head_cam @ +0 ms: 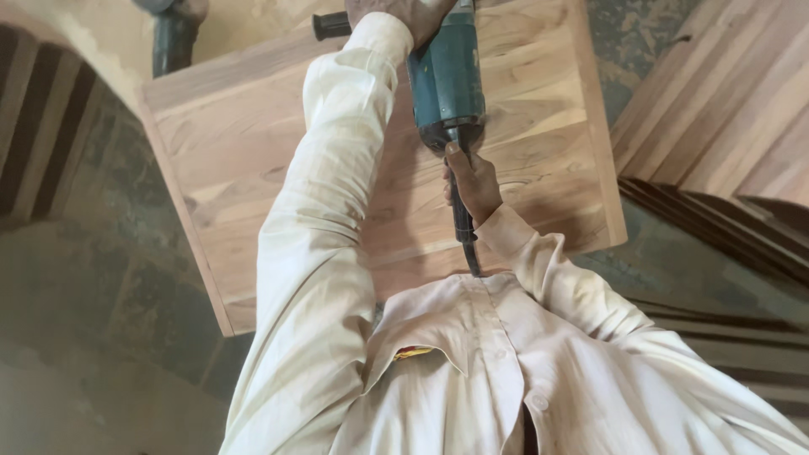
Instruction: The person sands the surface of a wooden tabletop using a power sander, moving the tool across the grain and checking the smoothness with their hand.
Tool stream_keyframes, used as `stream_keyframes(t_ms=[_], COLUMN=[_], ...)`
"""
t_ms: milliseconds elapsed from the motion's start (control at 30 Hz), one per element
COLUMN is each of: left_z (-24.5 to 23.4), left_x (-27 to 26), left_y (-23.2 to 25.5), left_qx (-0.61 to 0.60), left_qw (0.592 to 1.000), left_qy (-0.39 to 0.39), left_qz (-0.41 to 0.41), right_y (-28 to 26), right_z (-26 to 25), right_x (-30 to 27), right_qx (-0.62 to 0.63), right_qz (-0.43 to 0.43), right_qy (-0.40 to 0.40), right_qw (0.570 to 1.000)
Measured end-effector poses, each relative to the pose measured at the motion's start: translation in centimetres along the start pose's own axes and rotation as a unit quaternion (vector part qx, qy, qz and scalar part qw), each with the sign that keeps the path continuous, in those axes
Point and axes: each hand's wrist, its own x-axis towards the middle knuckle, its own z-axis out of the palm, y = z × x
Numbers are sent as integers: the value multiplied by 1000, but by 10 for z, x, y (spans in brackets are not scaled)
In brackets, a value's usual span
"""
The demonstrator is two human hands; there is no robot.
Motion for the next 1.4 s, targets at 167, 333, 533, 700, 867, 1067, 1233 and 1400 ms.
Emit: stream_keyframes(t_ms=[167, 333, 533, 700, 867, 1067, 1233, 1400], left_z=[-11, -28, -41, -49, -50, -41, -22, 3], left_x=[-25, -59, -87, -115, -137, -151, -163, -144], left_y=[-67, -122, -186, -249, -319, -391, -412, -362], left_qx=[-19, -38, -39, -52, -43, -50, -24, -65], left_qw=[998, 990, 980, 972, 960, 952, 959, 955], left_qy=[38, 30, 18, 44, 88, 127, 270, 290], left_qz=[-50, -133, -192, -223, -261, -276, -82, -1], right_y=[5, 11, 18, 26, 37, 31, 6, -27], right_z=[28, 63, 105, 152, 201, 234, 223, 160], right_x=[-3, -9, -13, -11, -7, 13, 42, 54], right_qx=[-34, -124, -133, -156, -193, -266, -345, -430], right_qz=[22, 25, 29, 47, 46, 56, 38, 40], right_qy=[-50, -99, -171, -216, -252, -303, -347, -327], right_qw=[998, 987, 976, 963, 947, 913, 871, 841])
